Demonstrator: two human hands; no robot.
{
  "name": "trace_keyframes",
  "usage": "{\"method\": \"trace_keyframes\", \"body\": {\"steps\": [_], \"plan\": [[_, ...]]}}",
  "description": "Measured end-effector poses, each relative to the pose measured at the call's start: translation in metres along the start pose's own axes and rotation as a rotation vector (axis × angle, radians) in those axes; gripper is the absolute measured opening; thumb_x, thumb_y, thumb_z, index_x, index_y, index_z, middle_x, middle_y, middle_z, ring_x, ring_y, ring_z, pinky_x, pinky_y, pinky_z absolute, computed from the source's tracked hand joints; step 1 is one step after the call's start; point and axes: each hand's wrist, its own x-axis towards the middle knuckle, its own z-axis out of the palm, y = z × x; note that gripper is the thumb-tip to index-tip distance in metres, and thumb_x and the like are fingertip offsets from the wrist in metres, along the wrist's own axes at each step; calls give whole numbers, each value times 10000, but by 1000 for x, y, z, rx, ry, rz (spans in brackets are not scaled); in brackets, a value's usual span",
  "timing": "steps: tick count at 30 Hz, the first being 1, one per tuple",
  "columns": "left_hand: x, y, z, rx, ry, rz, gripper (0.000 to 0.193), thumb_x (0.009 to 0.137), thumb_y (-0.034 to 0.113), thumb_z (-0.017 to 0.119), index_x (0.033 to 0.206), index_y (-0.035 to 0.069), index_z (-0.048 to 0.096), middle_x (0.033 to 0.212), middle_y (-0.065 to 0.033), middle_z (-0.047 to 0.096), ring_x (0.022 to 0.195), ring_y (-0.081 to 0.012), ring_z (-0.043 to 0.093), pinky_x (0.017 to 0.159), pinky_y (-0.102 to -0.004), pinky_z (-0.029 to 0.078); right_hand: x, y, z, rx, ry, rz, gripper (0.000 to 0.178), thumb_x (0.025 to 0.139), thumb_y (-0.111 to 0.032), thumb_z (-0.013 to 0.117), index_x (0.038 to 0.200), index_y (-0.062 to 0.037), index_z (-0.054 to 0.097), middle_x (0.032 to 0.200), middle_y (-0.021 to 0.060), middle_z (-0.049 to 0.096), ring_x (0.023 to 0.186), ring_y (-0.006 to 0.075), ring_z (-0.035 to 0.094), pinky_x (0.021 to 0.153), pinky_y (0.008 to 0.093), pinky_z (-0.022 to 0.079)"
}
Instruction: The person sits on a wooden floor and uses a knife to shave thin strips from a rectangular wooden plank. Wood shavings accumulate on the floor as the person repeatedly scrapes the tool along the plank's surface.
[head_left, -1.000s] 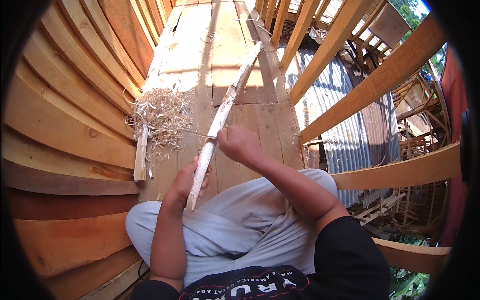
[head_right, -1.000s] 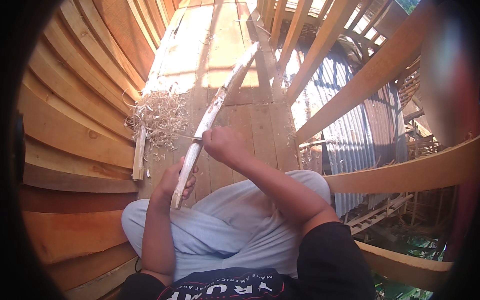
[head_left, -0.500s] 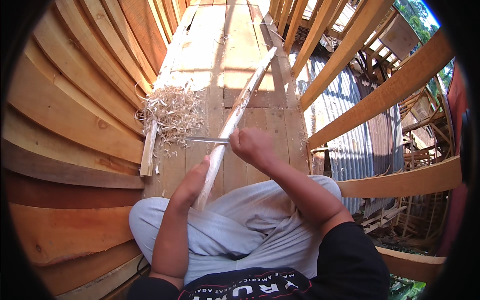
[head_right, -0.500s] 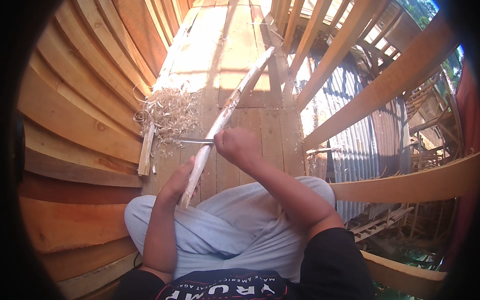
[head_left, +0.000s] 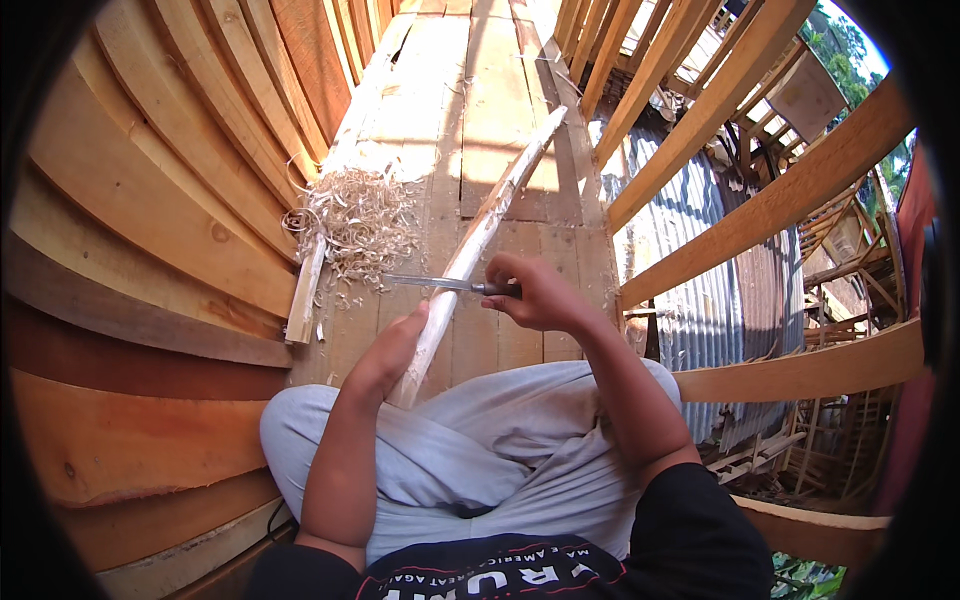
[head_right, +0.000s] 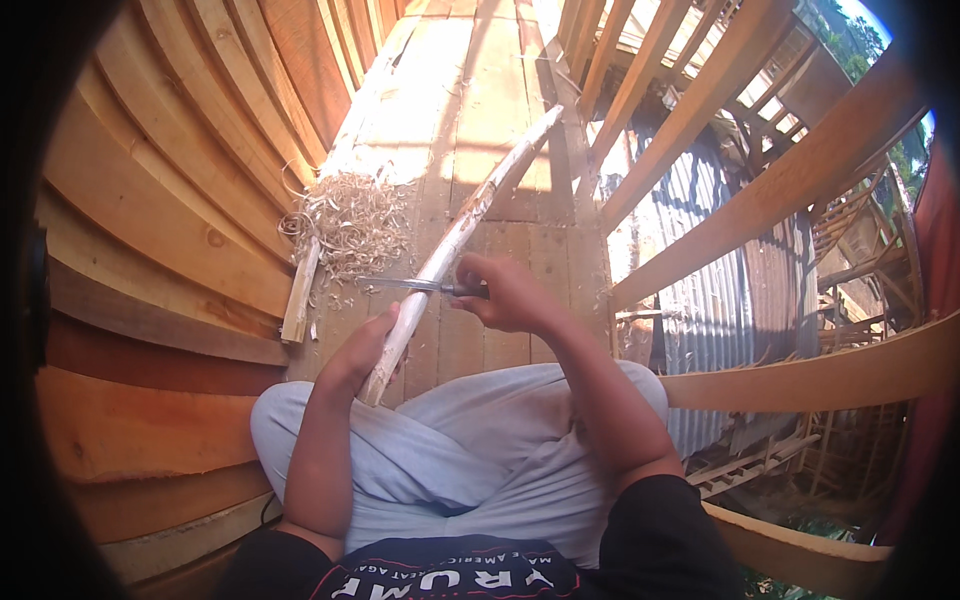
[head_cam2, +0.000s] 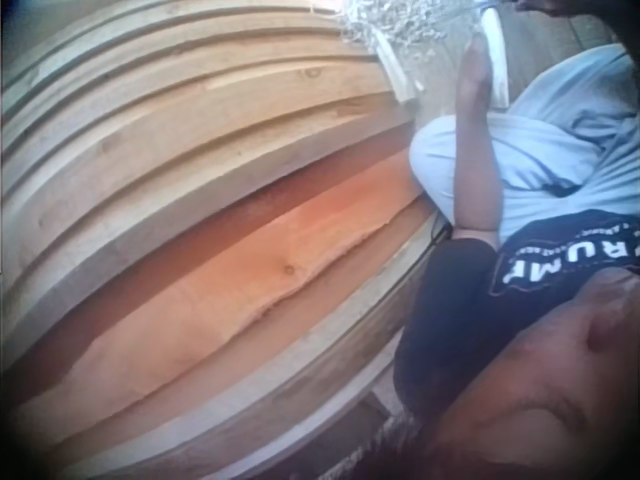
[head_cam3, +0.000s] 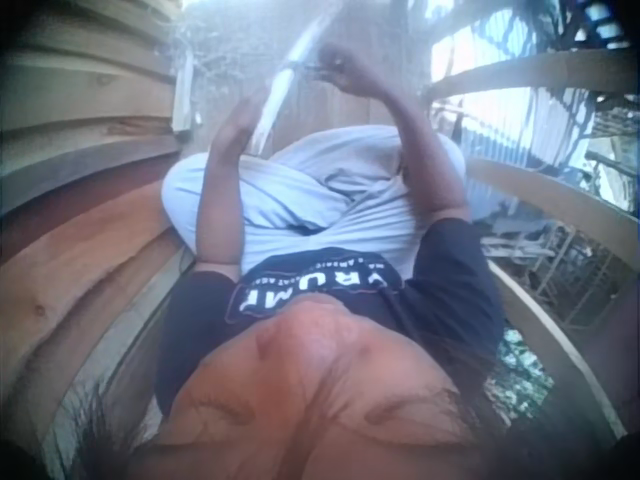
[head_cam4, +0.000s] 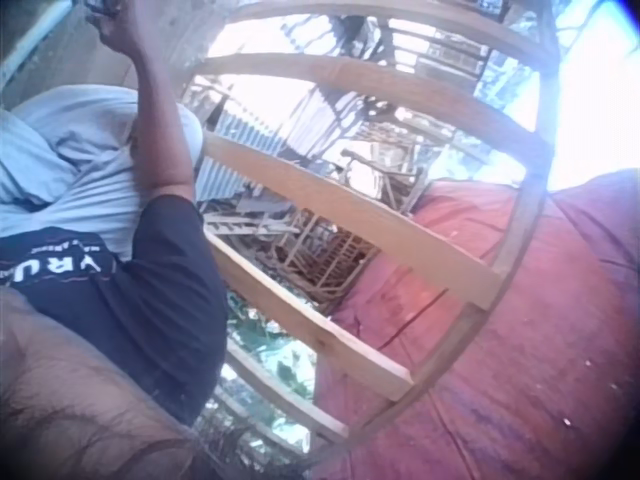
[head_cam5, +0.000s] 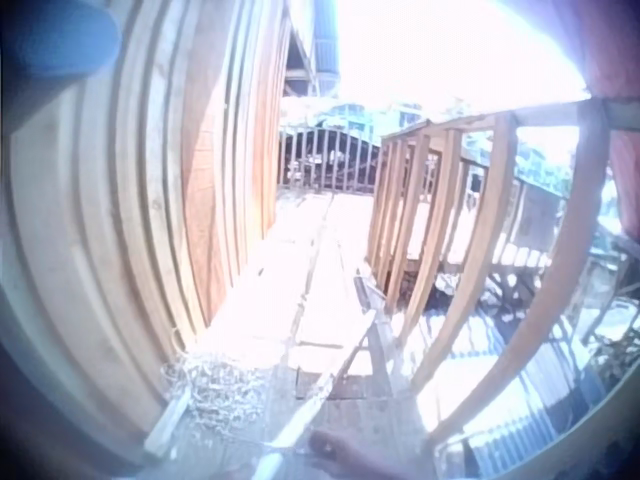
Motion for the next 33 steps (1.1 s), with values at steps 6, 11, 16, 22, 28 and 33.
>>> {"method": "trace_keyframes", "body": {"steps": [6,11,16,22,28,33], "plan": [[6,-12,5,53,30,37,501,1006,482,347,955,36,570,662,-45,539,461,-134,501,397,-280,435,4,-11,35,-414,151,224,576,970,-396,388,594,-18,605,604,233,579,580,398,594,535,466,455],[5,-13,4,87,32,-15,551,1013,513,283,957,41,561,612,-26,506,437,-123,473,386,-274,412,10,0,53,-480,297,139,510,918,-274,427,508,-8,572,516,219,540,470,420,544,495,499,444],[6,-9,-3,-3,-66,-74,573,1012,539,232,958,54,532,586,-15,484,410,-114,441,379,-265,384,19,20,49,-514,360,139,465,898,-263,434,544,-15,608,541,203,573,487,386,577,514,486,474],[11,-6,0,-50,-94,-64,546,1011,538,229,959,68,503,595,-6,471,405,-112,435,383,-261,372,23,21,47,-572,397,193,472,891,-269,439,532,-19,615,531,201,575,486,374,592,510,478,483],[19,1,5,-60,-92,-34,549,1011,532,227,967,59,503,599,-15,470,412,-117,439,394,-267,381,30,24,41,-615,440,209,470,888,-268,439,531,-20,620,530,198,578,486,374,594,512,478,488],[20,6,11,-48,-73,-37,556,1015,514,228,963,45,522,598,-39,474,420,-133,437,412,-282,399,35,33,38,-623,497,227,468,887,-265,425,543,-15,621,557,206,589,508,383,598,526,489,487]]}}
